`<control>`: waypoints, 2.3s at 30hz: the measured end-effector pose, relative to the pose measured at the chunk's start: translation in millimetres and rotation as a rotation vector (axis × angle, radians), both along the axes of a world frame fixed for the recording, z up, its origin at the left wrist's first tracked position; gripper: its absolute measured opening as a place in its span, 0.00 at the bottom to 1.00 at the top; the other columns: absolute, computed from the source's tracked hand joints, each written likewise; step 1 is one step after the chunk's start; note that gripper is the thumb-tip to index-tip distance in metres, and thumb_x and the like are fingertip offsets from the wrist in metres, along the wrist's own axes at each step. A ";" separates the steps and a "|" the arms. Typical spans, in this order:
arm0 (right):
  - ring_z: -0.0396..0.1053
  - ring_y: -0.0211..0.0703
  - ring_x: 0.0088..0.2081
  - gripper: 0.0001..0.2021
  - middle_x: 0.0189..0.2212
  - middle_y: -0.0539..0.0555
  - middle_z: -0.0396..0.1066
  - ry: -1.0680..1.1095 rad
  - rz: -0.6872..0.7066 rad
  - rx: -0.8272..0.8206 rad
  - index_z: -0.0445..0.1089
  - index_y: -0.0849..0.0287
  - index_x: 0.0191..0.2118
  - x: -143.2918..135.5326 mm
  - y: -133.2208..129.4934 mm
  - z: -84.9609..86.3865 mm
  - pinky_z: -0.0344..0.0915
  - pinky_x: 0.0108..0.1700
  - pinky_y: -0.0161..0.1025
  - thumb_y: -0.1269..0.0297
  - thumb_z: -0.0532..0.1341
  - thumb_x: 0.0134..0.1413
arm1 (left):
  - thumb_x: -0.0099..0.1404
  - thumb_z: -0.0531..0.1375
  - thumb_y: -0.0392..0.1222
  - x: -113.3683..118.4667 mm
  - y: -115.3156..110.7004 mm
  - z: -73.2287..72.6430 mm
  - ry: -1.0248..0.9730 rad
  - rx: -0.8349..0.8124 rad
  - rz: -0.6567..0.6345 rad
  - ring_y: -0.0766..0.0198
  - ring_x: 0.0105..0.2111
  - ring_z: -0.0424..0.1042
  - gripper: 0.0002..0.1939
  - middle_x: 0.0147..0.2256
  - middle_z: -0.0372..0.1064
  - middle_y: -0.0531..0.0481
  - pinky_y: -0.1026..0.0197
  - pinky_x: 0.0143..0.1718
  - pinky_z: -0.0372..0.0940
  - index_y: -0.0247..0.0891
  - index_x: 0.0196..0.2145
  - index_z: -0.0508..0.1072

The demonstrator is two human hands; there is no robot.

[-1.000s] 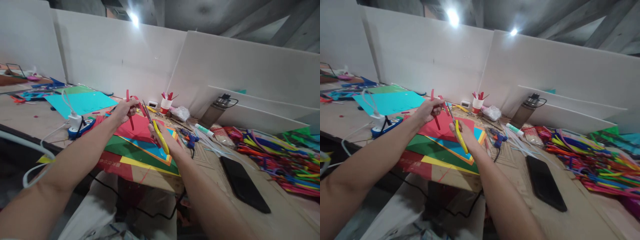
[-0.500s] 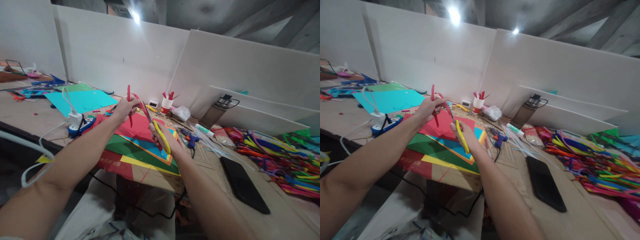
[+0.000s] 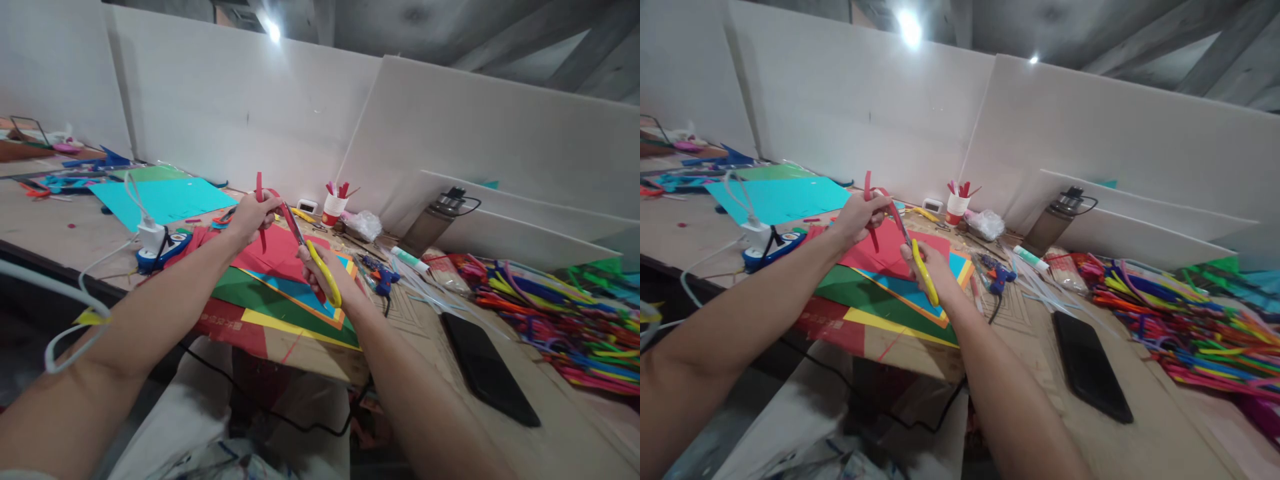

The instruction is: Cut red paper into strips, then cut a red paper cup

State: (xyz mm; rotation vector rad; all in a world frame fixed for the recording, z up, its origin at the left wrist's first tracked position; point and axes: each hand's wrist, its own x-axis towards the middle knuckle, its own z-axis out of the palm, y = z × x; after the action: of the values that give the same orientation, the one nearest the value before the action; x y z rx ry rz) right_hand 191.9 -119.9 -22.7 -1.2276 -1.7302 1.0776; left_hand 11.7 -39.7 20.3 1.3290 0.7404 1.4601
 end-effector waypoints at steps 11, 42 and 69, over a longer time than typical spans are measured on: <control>0.57 0.30 0.16 0.27 0.21 0.46 0.61 0.008 0.000 0.008 0.64 0.57 0.40 0.4 1.6 -3.1 0.54 0.15 0.28 0.35 0.53 0.54 | 0.56 0.61 0.36 1.4 -0.6 0.1 0.011 -0.023 0.027 0.79 0.12 0.51 0.13 0.17 0.61 0.57 0.68 0.14 0.40 0.37 0.22 0.58; 0.57 0.29 0.17 0.25 0.21 0.43 0.64 0.451 -0.184 0.016 0.60 0.54 0.43 -4.3 18.1 -12.7 0.55 0.17 0.27 0.45 0.66 0.45 | 0.58 0.63 0.37 10.4 2.7 -14.4 -0.052 -0.078 -0.110 0.79 0.13 0.51 0.12 0.20 0.65 0.54 0.70 0.15 0.42 0.36 0.25 0.61; 0.57 0.30 0.16 0.24 0.21 0.41 0.63 0.582 -0.338 0.102 0.58 0.54 0.42 -4.9 19.2 -4.8 0.57 0.19 0.30 0.61 0.67 0.38 | 0.52 0.67 0.38 32.2 -20.7 -26.2 -0.010 -0.234 -0.403 0.79 0.15 0.52 0.12 0.21 0.63 0.55 0.71 0.16 0.42 0.33 0.27 0.66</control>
State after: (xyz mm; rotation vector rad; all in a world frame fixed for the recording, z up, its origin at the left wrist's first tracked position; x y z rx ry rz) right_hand 186.9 -100.8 -27.5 -0.9695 -1.0776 0.9993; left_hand 44.0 -60.4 -5.9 1.2057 0.5760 1.0261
